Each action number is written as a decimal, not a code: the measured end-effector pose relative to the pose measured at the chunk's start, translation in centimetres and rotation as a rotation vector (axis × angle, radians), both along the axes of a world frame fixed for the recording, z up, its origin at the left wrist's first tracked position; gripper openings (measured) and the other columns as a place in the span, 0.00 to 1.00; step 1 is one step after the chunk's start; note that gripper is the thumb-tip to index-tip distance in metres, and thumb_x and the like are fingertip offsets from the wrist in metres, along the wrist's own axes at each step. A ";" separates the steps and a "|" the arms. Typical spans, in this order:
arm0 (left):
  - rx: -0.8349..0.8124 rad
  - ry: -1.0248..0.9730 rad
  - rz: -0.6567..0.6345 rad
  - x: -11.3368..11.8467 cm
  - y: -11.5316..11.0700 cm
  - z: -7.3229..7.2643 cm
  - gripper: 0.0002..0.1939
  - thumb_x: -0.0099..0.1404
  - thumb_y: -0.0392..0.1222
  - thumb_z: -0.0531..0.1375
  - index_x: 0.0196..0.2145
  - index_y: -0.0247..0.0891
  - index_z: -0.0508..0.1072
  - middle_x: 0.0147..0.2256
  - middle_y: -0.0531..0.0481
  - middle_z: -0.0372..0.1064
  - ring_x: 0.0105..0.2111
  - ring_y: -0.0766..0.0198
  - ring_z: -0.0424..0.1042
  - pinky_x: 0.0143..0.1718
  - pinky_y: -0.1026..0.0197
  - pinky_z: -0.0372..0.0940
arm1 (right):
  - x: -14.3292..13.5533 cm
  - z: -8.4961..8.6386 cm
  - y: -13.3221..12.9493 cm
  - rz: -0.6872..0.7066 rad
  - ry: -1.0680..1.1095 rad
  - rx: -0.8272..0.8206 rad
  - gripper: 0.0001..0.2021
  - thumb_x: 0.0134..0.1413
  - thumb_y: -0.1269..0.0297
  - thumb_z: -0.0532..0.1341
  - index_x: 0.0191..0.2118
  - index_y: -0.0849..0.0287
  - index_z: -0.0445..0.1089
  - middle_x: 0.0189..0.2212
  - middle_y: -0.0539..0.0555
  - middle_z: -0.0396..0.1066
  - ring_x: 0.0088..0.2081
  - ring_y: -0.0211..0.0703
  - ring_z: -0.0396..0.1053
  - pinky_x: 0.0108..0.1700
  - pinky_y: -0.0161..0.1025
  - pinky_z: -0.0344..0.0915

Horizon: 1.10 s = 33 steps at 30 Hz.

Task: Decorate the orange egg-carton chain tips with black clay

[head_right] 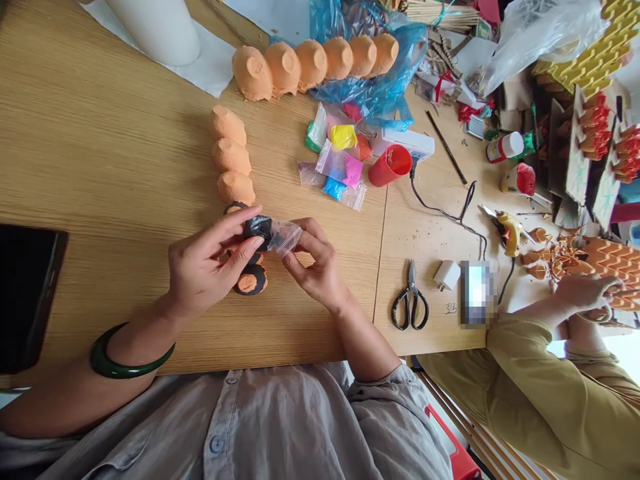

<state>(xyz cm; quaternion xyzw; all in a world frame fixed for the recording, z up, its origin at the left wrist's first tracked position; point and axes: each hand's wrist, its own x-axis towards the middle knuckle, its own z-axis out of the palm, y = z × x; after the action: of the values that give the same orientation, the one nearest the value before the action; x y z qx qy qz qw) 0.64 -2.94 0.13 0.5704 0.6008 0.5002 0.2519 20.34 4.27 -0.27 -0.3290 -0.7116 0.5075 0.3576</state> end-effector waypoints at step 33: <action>0.059 0.087 0.130 -0.2 0.3 0.4 0.12 0.82 0.48 0.64 0.53 0.45 0.88 0.48 0.50 0.90 0.40 0.62 0.88 0.45 0.64 0.83 | -0.5 -0.9 -0.2 -0.121 0.064 -0.206 0.18 0.66 0.43 0.75 0.52 0.47 0.81 0.69 0.58 0.69 0.67 0.55 0.73 0.55 0.49 0.86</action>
<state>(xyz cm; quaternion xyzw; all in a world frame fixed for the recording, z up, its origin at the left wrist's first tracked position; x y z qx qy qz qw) 0.47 -2.68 0.53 0.5584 0.6319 0.5080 0.1755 19.89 4.07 -1.14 -0.3902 -0.6225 0.5657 0.3745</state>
